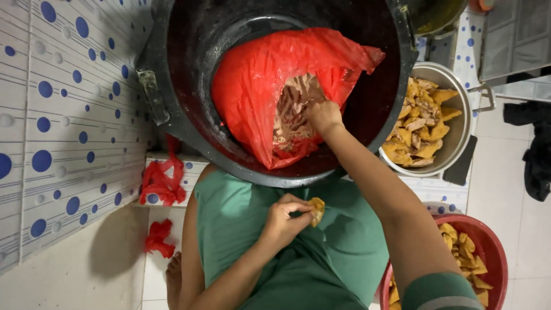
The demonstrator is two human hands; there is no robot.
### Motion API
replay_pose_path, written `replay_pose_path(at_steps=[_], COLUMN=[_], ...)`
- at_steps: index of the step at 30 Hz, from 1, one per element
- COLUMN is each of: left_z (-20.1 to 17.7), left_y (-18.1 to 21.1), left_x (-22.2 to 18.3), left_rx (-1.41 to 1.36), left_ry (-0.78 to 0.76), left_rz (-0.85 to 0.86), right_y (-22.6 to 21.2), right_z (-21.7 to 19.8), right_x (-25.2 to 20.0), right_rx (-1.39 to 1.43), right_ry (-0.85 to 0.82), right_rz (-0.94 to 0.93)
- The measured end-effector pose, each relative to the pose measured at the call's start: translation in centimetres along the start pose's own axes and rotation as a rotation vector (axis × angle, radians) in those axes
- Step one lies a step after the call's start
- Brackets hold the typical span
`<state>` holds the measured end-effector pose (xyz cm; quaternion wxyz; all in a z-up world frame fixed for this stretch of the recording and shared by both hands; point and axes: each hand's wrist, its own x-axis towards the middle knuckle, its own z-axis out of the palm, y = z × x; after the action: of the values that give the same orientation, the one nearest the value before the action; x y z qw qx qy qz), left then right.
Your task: The person is manually stuffing fried tofu pieces with a meat mixture using a small wooden spatula.
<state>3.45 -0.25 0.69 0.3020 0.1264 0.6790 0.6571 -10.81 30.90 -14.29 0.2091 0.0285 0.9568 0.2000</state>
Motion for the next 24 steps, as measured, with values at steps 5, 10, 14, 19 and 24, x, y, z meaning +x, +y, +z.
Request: replay_pose_path(at_steps=[5,10,14,19,24], left_z=[0.2,0.0,-0.2,-0.2,-0.5], left_y=[0.6,1.1,1.2,1.4,1.8], left_x=[-0.1,-0.1,-0.1,0.1,0.2], left_rx=[-0.073,-0.065,-0.06,-0.079,-0.053], left_ry=[0.017,0.001,0.001,0.008,-0.004], left_rz=[0.003,-0.028,-0.042,-0.067,-0.036], right_y=[-0.9,-2.3,-2.4,-0.1,4.8], right_z=[0.8,-1.0,-12.3,-6.5,-15.0], right_x=[0.9,0.3,-3.6,-0.6,-5.0], right_rx=[0.049,0.157,0.065,0.142,0.474], right_ry=[-0.089,-0.138,-0.305,-0.277,-0.463], right_rz=[0.058,0.114,0.14,0.109,0.015])
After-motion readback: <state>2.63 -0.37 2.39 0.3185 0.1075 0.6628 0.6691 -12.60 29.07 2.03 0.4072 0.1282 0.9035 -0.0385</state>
